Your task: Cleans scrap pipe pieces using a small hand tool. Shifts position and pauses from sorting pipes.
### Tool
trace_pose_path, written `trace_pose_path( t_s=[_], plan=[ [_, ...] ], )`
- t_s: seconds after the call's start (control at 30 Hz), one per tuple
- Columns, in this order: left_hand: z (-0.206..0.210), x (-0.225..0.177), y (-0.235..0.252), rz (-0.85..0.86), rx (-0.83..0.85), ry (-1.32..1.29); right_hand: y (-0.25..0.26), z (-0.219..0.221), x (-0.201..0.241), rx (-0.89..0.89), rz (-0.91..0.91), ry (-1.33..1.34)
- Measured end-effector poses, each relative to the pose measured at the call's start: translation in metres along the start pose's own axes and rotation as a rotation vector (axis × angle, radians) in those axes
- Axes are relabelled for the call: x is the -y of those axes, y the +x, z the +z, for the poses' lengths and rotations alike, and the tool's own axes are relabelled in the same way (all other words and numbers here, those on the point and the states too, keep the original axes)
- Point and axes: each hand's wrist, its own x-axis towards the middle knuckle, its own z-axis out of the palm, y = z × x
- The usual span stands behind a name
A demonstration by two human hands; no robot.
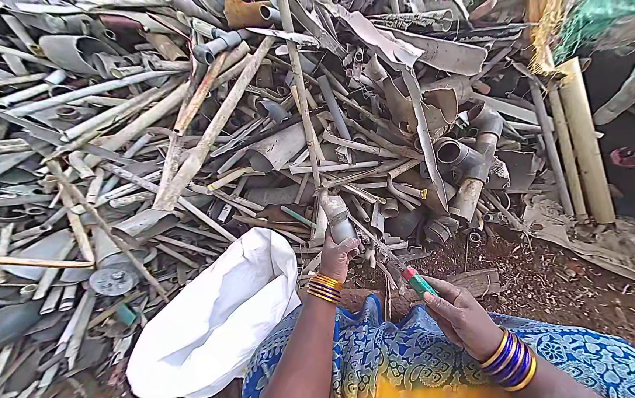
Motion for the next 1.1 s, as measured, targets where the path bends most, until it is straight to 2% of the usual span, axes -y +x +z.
trace_pose_path(
  t_s=[0.1, 0.13, 0.17, 0.2, 0.23, 0.27, 0.33, 0.4, 0.47, 0.57, 0.63, 0.73, 0.83, 0.93, 1.0, 1.1],
  plan=[
    [0.001, 0.000, -0.003, -0.027, 0.037, 0.170, 0.006, 0.001, -0.014, -0.191, -0.308, -0.581],
    [0.003, 0.002, -0.010, -0.034, 0.148, 0.348, 0.013, 0.002, -0.020, -0.303, -0.467, -0.745],
    [0.009, 0.007, -0.021, -0.072, 0.328, 0.567, 0.025, 0.002, -0.022, -0.423, -0.621, -0.856],
    [0.019, 0.018, -0.034, -0.122, 0.475, 0.693, 0.036, 0.000, -0.019, -0.510, -0.716, -0.918],
    [0.028, 0.033, -0.044, -0.157, 0.536, 0.715, 0.042, -0.005, -0.014, -0.559, -0.740, -0.930],
    [0.033, 0.043, -0.046, -0.186, 0.493, 0.650, 0.046, -0.011, -0.009, -0.591, -0.730, -0.922],
    [0.028, 0.043, -0.035, -0.222, 0.287, 0.386, 0.045, -0.019, -0.011, -0.599, -0.671, -0.852],
    [0.018, 0.024, -0.020, -0.246, 0.194, 0.157, 0.037, -0.023, -0.009, -0.475, -0.483, -0.647],
    [0.013, 0.012, -0.016, -0.264, 0.212, 0.020, 0.035, -0.025, -0.007, -0.309, -0.300, -0.389],
    [0.015, 0.010, -0.023, -0.243, 0.328, -0.067, 0.038, -0.021, -0.007, -0.201, -0.234, -0.197],
    [0.015, 0.012, -0.024, -0.233, 0.392, -0.088, 0.041, -0.020, -0.010, -0.184, -0.285, -0.202],
    [0.014, 0.015, -0.024, -0.230, 0.395, -0.110, 0.040, -0.018, -0.012, -0.161, -0.331, -0.222],
    [0.014, 0.017, -0.024, -0.241, 0.396, -0.102, 0.035, -0.012, -0.010, -0.093, -0.280, -0.217],
    [0.017, 0.018, -0.025, -0.260, 0.386, -0.104, 0.033, -0.011, -0.012, 0.058, -0.208, -0.192],
    [0.018, 0.017, -0.027, -0.254, 0.367, -0.073, 0.033, -0.011, -0.012, 0.118, -0.174, -0.267],
    [0.020, 0.014, -0.030, -0.233, 0.322, -0.028, 0.032, -0.008, -0.014, 0.118, -0.210, -0.464]
  ],
)
